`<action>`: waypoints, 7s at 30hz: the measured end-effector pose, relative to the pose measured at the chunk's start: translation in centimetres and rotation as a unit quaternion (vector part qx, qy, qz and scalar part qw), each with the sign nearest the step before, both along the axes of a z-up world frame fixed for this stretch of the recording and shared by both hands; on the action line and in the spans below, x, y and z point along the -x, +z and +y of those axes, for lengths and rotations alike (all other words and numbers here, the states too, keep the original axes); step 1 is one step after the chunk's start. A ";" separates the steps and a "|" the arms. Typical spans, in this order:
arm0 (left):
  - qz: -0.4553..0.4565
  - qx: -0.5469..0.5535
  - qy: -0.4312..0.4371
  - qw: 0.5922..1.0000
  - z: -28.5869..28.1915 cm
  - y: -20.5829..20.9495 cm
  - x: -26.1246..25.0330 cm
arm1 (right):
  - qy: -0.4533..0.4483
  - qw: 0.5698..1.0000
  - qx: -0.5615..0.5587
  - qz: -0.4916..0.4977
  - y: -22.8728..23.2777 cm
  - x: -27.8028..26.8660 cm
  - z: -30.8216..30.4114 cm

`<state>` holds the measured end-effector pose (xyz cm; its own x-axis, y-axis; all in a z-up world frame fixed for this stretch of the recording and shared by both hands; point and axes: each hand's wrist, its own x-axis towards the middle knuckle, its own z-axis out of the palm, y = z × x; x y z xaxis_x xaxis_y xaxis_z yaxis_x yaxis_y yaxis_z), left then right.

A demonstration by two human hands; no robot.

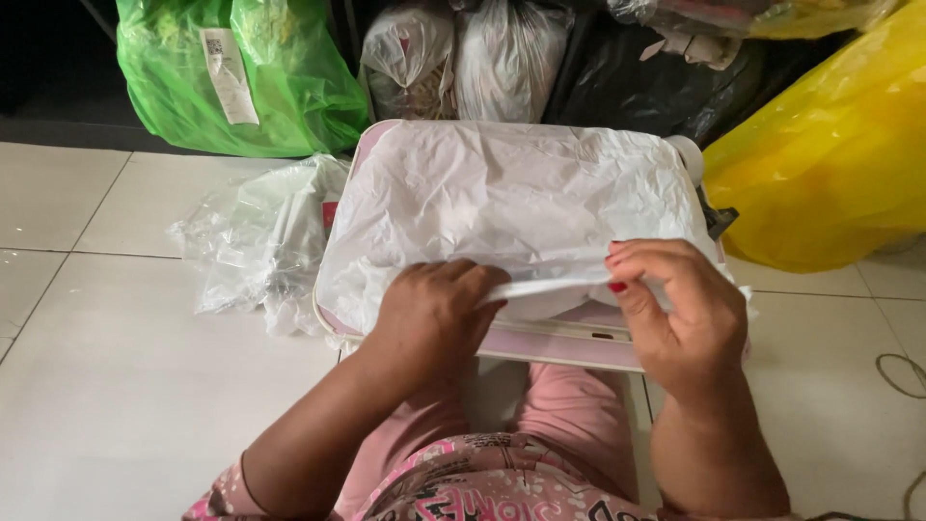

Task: The person wraps a rectangular package in a white plastic bag, then places it inside a larger blue shipping bag with a label. They then unwrap a loaf of bread from a clear plastic bag, rewrap it, and place it back into the white bag. Finally, they re-seal the white bag containing the bread.

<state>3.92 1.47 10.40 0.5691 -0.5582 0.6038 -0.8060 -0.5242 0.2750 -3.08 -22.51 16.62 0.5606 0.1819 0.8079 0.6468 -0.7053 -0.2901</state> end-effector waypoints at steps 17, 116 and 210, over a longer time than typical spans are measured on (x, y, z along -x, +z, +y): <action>0.103 -0.078 -0.083 0.988 -2.2 1.2 -5.8 | 0.198 0.949 0.052 0.240 2.9 4.2 -0.1; 0.080 -0.141 0.075 0.984 -6.6 -16.4 -3.1 | 0.060 0.857 0.039 0.511 -10.1 3.5 -6.0; -0.026 -0.035 0.271 0.962 3.0 -7.2 -10.1 | -0.134 0.936 -0.106 0.308 -9.7 -10.7 -11.1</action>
<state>14.03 4.52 3.21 0.7584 -0.2285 0.6105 -0.4208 -0.8868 0.1909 7.62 -33.66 6.95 0.9343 -0.1594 0.3190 0.1195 -0.7027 -0.7013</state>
